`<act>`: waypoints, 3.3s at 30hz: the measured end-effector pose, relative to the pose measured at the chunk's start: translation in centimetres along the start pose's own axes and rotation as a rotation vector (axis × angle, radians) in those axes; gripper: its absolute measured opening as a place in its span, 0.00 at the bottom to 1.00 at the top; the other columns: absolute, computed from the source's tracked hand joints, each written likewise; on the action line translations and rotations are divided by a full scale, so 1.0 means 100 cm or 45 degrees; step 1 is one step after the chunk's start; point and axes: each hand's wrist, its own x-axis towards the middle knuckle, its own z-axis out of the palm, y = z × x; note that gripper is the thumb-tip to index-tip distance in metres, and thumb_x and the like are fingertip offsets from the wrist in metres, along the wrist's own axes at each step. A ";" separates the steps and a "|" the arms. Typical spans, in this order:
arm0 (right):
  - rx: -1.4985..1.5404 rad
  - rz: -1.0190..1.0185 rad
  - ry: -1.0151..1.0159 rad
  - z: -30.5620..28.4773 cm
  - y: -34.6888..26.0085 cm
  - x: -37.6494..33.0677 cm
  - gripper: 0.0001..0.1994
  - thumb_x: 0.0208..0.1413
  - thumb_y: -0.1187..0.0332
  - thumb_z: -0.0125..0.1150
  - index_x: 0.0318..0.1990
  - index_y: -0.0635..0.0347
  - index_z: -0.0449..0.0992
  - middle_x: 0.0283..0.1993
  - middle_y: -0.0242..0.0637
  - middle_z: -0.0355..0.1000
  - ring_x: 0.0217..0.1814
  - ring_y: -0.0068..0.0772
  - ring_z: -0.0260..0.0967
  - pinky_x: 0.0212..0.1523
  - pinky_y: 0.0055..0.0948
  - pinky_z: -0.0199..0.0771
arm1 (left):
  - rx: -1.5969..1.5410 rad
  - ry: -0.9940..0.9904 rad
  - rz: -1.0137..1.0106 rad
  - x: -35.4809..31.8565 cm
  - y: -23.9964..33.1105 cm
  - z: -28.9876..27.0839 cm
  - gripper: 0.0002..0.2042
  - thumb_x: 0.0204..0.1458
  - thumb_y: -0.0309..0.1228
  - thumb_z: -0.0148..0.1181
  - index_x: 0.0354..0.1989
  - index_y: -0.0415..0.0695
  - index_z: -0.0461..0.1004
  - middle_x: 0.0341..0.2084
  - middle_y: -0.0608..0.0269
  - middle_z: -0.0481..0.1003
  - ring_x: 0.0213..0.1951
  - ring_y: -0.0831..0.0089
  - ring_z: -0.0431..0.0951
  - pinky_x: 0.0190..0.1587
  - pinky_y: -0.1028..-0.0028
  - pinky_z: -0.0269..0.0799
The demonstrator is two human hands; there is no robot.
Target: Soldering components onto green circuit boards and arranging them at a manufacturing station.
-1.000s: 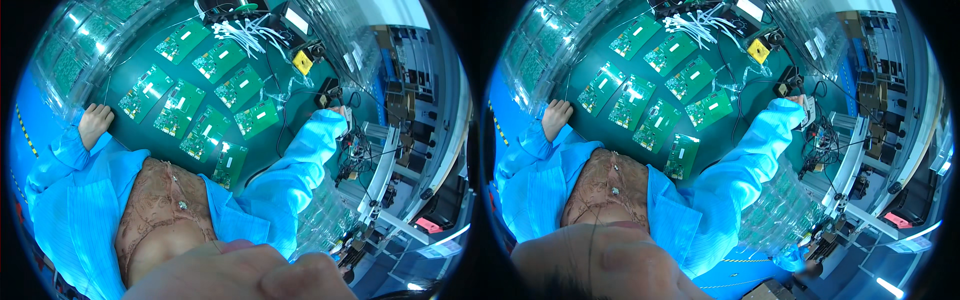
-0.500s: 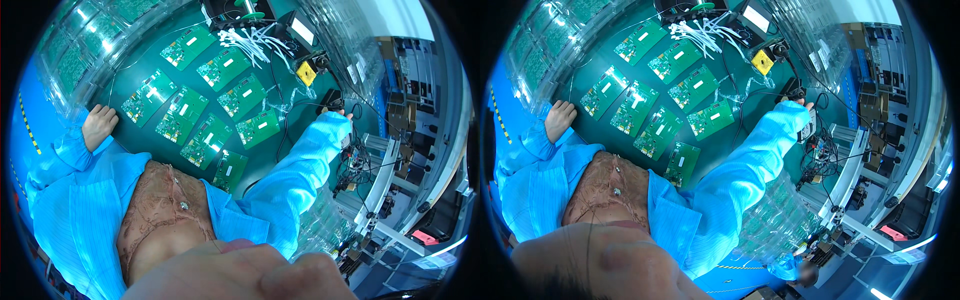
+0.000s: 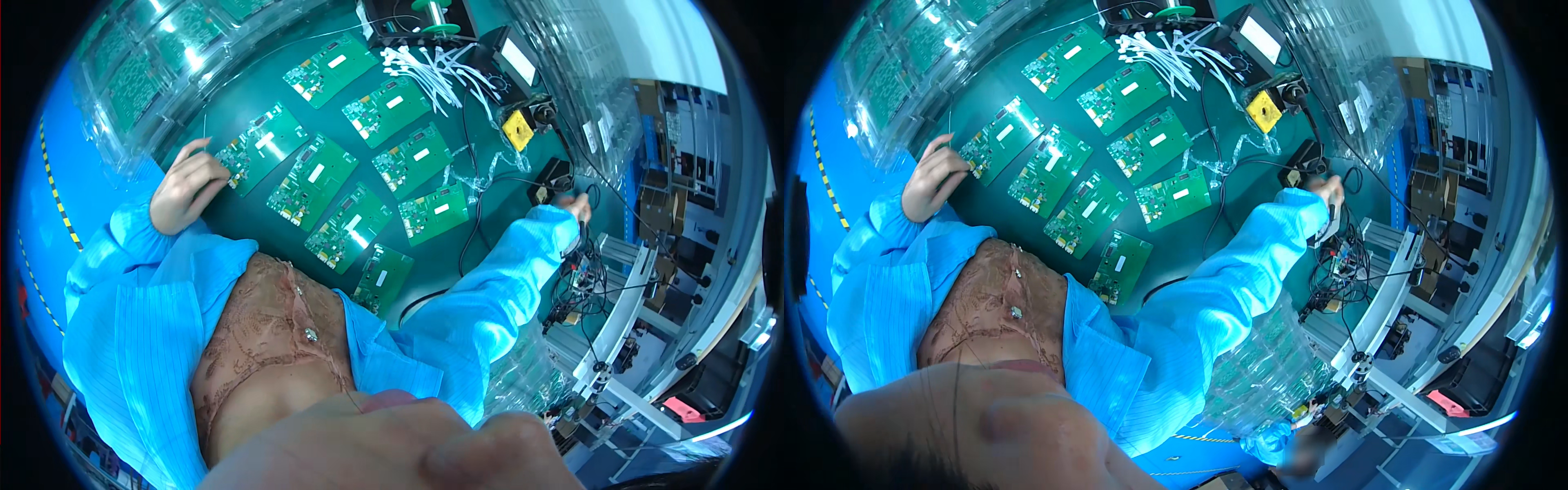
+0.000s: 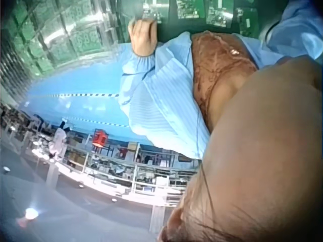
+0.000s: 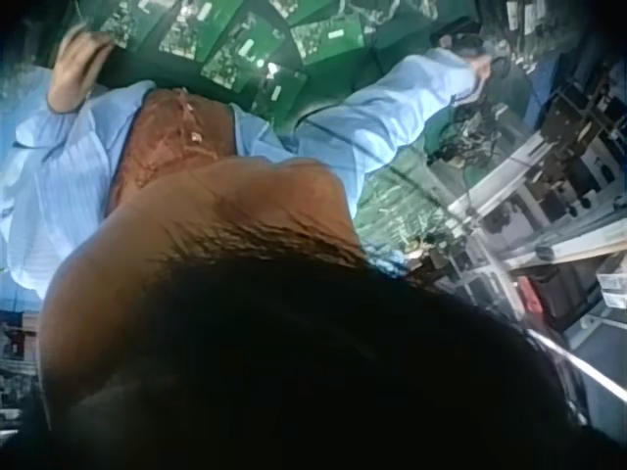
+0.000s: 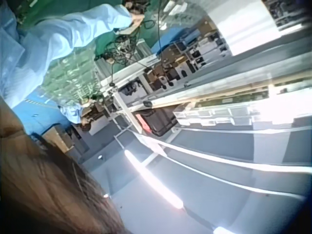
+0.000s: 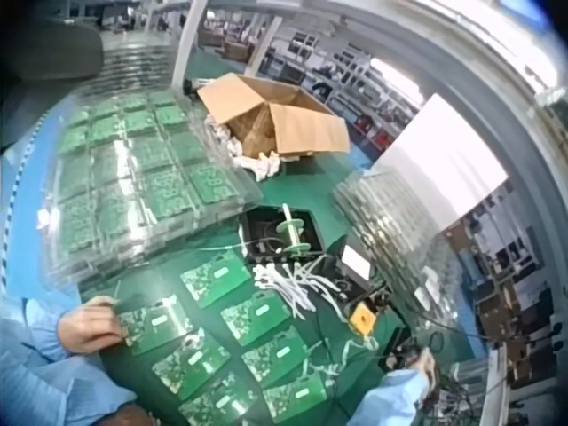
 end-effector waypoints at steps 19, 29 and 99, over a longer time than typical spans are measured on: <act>0.719 -1.016 -0.469 -0.050 -0.071 -0.340 0.20 0.59 0.59 0.55 0.54 0.60 0.64 0.27 0.47 0.71 0.23 0.34 0.66 0.24 0.29 0.65 | -0.098 0.078 -0.049 0.005 -0.039 0.052 0.05 0.55 0.30 0.55 0.34 0.41 0.70 0.32 0.56 0.68 0.30 0.56 0.75 0.33 0.62 0.73; 0.486 -0.834 -1.094 0.043 -0.061 -0.441 0.16 0.50 0.85 0.56 0.45 0.57 0.68 0.38 0.51 0.74 0.37 0.37 0.74 0.38 0.27 0.71 | -0.812 0.202 0.145 0.012 0.018 0.011 0.07 0.47 0.16 0.56 0.34 0.39 0.72 0.33 0.59 0.70 0.26 0.73 0.69 0.25 0.76 0.64; 0.294 -1.054 -1.096 0.084 -0.054 -0.447 0.12 0.40 0.82 0.69 0.29 0.63 0.70 0.22 0.40 0.70 0.19 0.36 0.67 0.20 0.30 0.65 | 0.188 0.315 0.038 -0.007 -0.045 0.012 0.08 0.37 0.23 0.66 0.27 0.42 0.73 0.23 0.65 0.65 0.28 0.73 0.70 0.38 0.72 0.59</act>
